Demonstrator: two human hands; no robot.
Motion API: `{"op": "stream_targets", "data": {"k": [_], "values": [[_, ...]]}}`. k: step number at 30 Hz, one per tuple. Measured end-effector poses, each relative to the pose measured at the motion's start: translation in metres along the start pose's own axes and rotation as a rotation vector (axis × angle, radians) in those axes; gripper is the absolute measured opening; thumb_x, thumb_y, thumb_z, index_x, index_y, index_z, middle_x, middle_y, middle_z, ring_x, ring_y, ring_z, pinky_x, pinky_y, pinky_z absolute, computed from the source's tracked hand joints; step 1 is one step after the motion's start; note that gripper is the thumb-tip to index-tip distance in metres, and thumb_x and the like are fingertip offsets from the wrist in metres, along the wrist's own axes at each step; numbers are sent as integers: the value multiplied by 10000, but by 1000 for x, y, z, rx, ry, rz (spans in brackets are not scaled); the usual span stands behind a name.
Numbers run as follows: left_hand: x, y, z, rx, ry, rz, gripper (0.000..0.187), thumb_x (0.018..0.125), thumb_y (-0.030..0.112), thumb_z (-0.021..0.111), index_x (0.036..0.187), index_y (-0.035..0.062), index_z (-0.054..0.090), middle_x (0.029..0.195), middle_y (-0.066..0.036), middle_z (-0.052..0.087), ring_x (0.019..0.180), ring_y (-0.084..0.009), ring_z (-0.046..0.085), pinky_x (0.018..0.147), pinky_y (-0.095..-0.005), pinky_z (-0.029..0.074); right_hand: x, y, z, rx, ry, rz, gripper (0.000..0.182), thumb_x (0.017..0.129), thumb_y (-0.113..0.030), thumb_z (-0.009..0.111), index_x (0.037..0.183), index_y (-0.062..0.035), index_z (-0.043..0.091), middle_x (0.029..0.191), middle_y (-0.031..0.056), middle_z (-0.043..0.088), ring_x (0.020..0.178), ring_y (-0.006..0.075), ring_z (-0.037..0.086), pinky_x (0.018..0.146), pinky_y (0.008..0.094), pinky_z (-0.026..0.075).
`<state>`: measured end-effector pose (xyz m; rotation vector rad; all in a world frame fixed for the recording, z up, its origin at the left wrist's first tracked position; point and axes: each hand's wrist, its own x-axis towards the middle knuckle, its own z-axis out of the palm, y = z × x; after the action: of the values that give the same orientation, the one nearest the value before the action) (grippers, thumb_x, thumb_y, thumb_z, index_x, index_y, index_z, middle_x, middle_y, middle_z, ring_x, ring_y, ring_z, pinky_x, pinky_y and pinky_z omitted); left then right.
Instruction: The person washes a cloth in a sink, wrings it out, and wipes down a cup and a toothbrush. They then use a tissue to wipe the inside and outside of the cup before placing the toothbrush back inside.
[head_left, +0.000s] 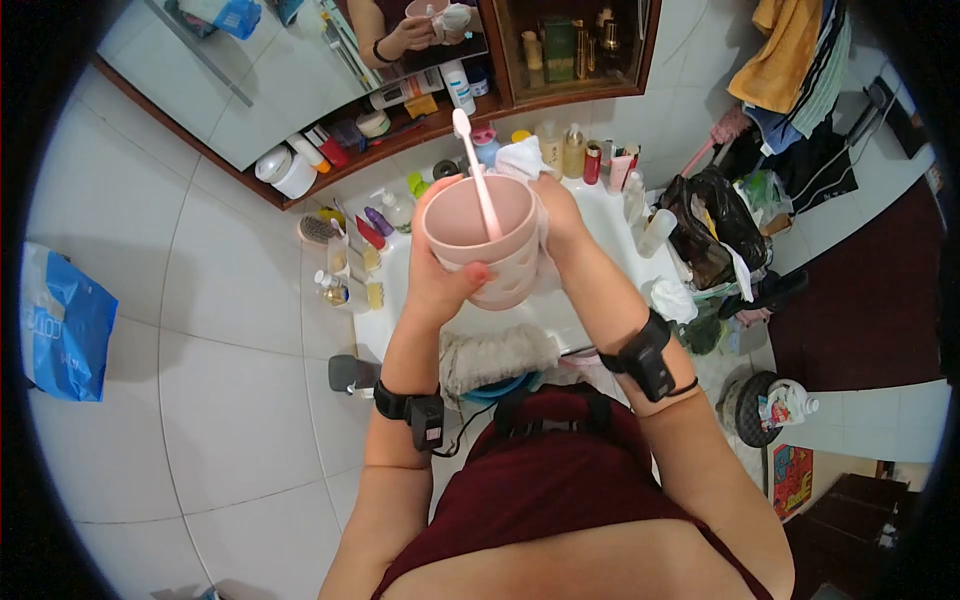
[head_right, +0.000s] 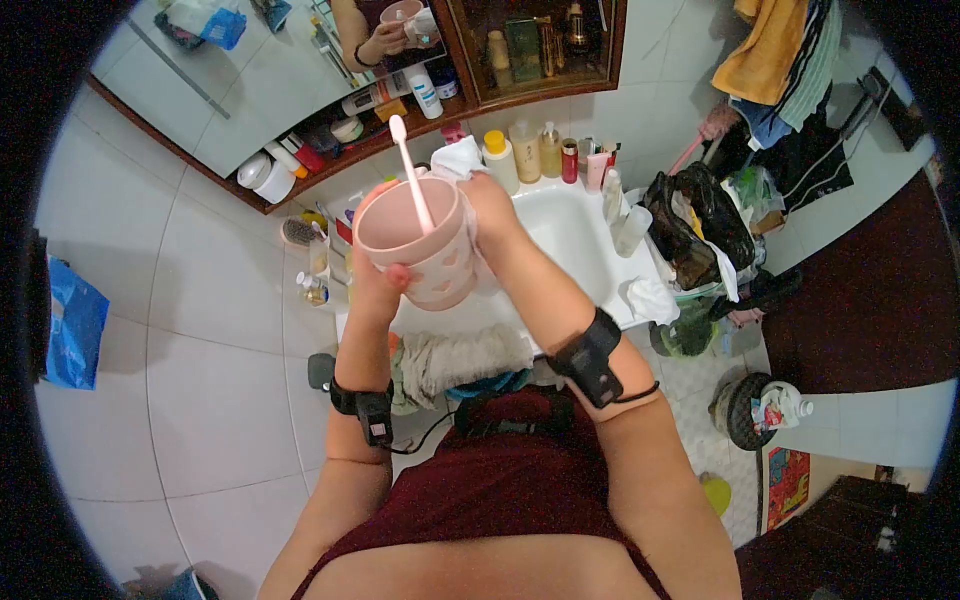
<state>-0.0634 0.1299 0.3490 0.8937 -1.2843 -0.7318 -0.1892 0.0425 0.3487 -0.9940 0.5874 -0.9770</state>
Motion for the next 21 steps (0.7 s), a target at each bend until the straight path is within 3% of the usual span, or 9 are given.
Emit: {"op": "stream_targets", "data": {"k": [3,5,7,8,10,12,15,17,21], "values": [[7,-3,-3,-12,72,81,962,628,475,785,1314,16,291,1228,-106,453,1142,-212,470,953,-344,396,-15,16,12,309,31,-135,249,802,-118,485,961,51,576,853,99,617,787,173,606,683,280,489],[8,-1,-3,-11,152,55,926,649,437,782,1312,16,291,1219,-109,455,1133,-208,475,945,-337,401,-24,37,9,-228,51,-303,352,796,-49,448,1128,63,482,1026,137,569,964,216,562,829,305,449],[11,-1,1,23,224,82,894,667,401,779,1309,16,291,1208,-110,461,1124,-206,479,938,-331,406,-41,45,32,-5,168,-276,425,802,-19,422,1217,69,404,1138,171,519,1066,252,514,919,330,405],[12,-3,6,57,257,118,880,673,382,779,1308,16,291,1201,-111,465,1119,-205,482,935,-328,408,-41,57,27,-298,115,-440,512,808,-2,404,1303,54,290,1265,211,419,1163,296,432,998,352,328],[9,-2,10,97,270,137,858,682,349,779,1306,18,292,1189,-109,471,1111,-205,486,931,-327,410,-44,56,34,-403,211,-715,487,820,-21,405,1293,54,316,1243,223,434,1154,312,437,994,359,336],[8,1,12,101,223,109,844,685,318,781,1304,20,291,1180,-106,474,1103,-207,490,931,-333,410,-42,59,29,-325,235,-686,426,869,-108,393,1269,37,366,1212,189,472,1123,278,465,968,342,361],[4,-4,6,116,181,70,841,692,370,768,1300,19,305,1193,-108,473,1113,-212,486,942,-341,402,-24,57,8,57,122,-277,372,941,-240,367,1215,-4,453,1158,115,538,1063,199,522,909,312,413],[2,-11,-2,50,133,34,843,701,426,746,1298,17,315,1204,-110,469,1119,-215,483,952,-345,393,-24,27,14,312,24,-144,347,911,-196,365,1182,-12,479,1127,127,548,1050,213,533,890,334,433],[-4,-7,-2,-54,46,5,873,714,540,688,1303,8,324,1224,-121,464,1138,-220,476,964,-347,383,-23,18,5,362,-152,-92,318,929,-236,378,1155,-46,499,1071,73,572,972,156,559,825,302,460]]}}
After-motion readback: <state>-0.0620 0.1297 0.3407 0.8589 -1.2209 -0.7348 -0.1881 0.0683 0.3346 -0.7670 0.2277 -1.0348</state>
